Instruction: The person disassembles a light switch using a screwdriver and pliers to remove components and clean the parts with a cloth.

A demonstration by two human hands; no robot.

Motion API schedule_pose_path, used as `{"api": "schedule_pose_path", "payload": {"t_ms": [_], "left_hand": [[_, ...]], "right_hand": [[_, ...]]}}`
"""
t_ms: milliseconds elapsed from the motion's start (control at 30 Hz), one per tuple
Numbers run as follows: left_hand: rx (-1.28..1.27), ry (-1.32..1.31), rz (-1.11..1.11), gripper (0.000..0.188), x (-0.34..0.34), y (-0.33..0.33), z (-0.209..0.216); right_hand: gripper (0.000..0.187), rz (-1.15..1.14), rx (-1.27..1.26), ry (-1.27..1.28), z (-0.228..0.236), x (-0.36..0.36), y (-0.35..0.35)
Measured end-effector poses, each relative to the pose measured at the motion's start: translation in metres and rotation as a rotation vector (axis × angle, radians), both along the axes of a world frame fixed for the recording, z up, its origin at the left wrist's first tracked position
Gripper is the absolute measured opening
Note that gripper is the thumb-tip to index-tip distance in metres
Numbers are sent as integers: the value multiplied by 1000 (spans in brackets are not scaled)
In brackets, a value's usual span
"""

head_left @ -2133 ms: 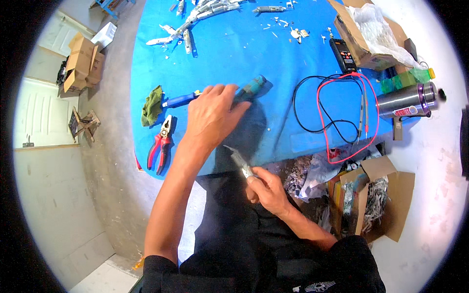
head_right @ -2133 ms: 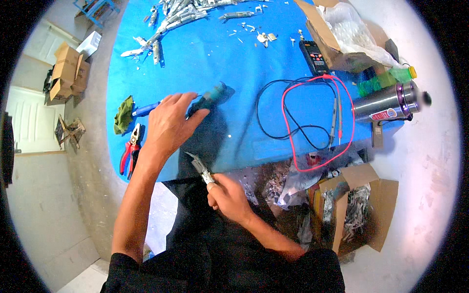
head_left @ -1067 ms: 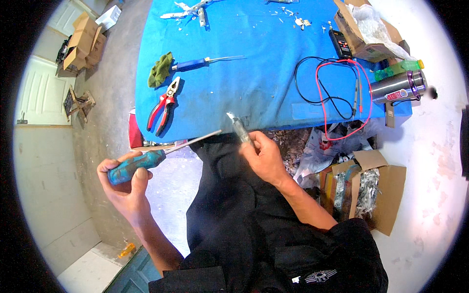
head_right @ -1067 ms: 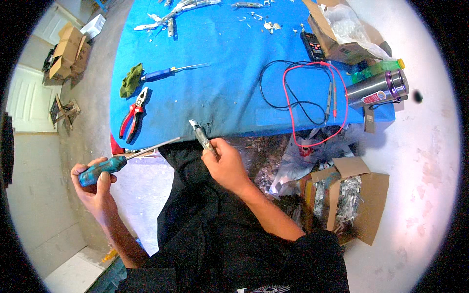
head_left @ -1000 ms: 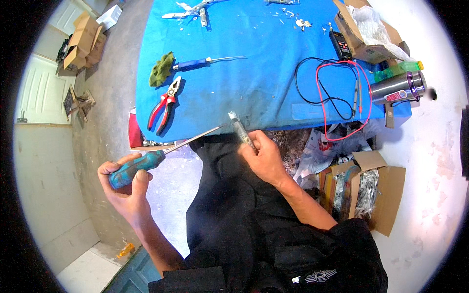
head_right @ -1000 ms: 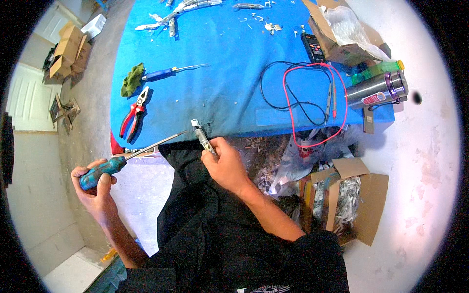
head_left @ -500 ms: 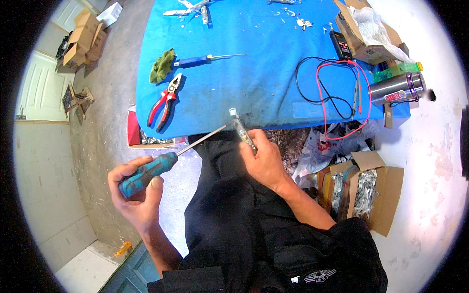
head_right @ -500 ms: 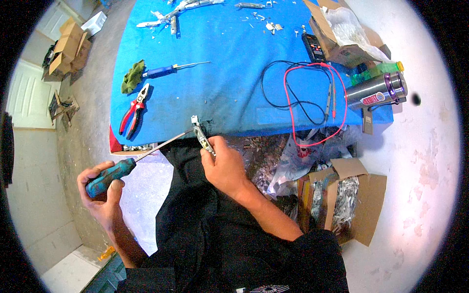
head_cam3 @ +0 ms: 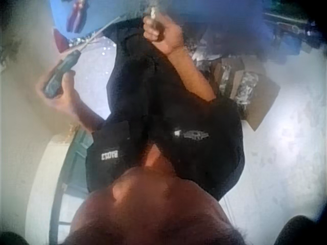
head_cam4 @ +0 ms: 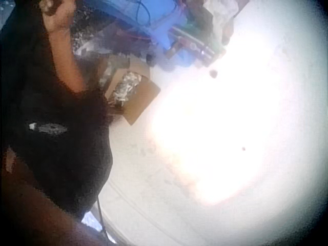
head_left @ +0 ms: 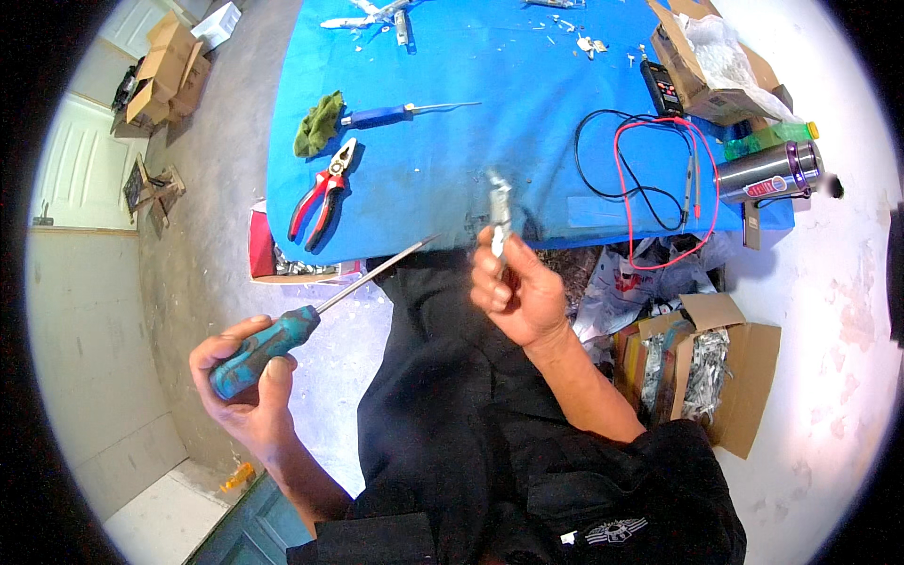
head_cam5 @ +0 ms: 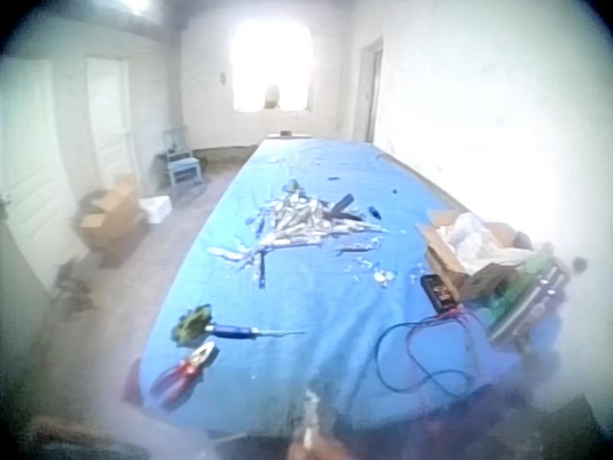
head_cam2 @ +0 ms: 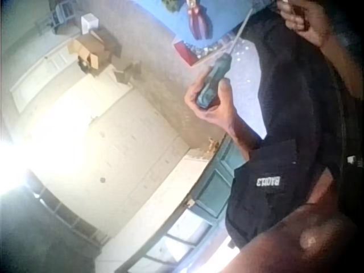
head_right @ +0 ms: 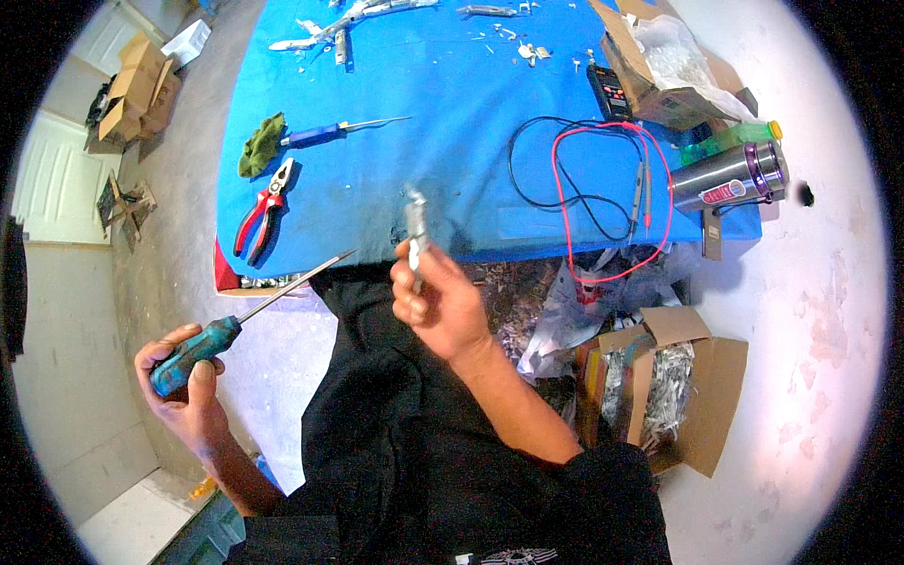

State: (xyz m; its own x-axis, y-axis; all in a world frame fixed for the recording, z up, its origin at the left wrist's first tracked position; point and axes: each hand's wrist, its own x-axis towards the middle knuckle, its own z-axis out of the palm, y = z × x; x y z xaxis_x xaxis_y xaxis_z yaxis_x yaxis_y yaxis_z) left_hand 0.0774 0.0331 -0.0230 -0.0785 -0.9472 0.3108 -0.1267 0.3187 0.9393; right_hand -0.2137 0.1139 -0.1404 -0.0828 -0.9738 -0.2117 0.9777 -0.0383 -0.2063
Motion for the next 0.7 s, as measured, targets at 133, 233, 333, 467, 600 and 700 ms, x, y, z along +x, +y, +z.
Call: {"api": "schedule_pose_path", "payload": {"t_ms": [133, 233, 333, 467, 600, 700], "left_hand": [[2, 2, 13, 48, 3, 1, -1], [6, 20, 14, 47, 6, 2, 0], [-2, 5, 3, 45, 9, 2, 0], [-20, -67, -53, 45, 13, 4, -5], [12, -43, -75, 46, 10, 6, -6], [5, -49, -101, 46, 6, 7, -5]], "right_hand": [[25, 1, 114, 338, 3, -13, -3], [23, 175, 199, 940, 5, 1, 1], [20, 227, 303, 1218, 8, 13, 3], [23, 122, 331, 1490, 1, 21, 0], [24, 106, 364, 1589, 7, 22, -4], [25, 95, 357, 1651, 5, 21, -5]]}}
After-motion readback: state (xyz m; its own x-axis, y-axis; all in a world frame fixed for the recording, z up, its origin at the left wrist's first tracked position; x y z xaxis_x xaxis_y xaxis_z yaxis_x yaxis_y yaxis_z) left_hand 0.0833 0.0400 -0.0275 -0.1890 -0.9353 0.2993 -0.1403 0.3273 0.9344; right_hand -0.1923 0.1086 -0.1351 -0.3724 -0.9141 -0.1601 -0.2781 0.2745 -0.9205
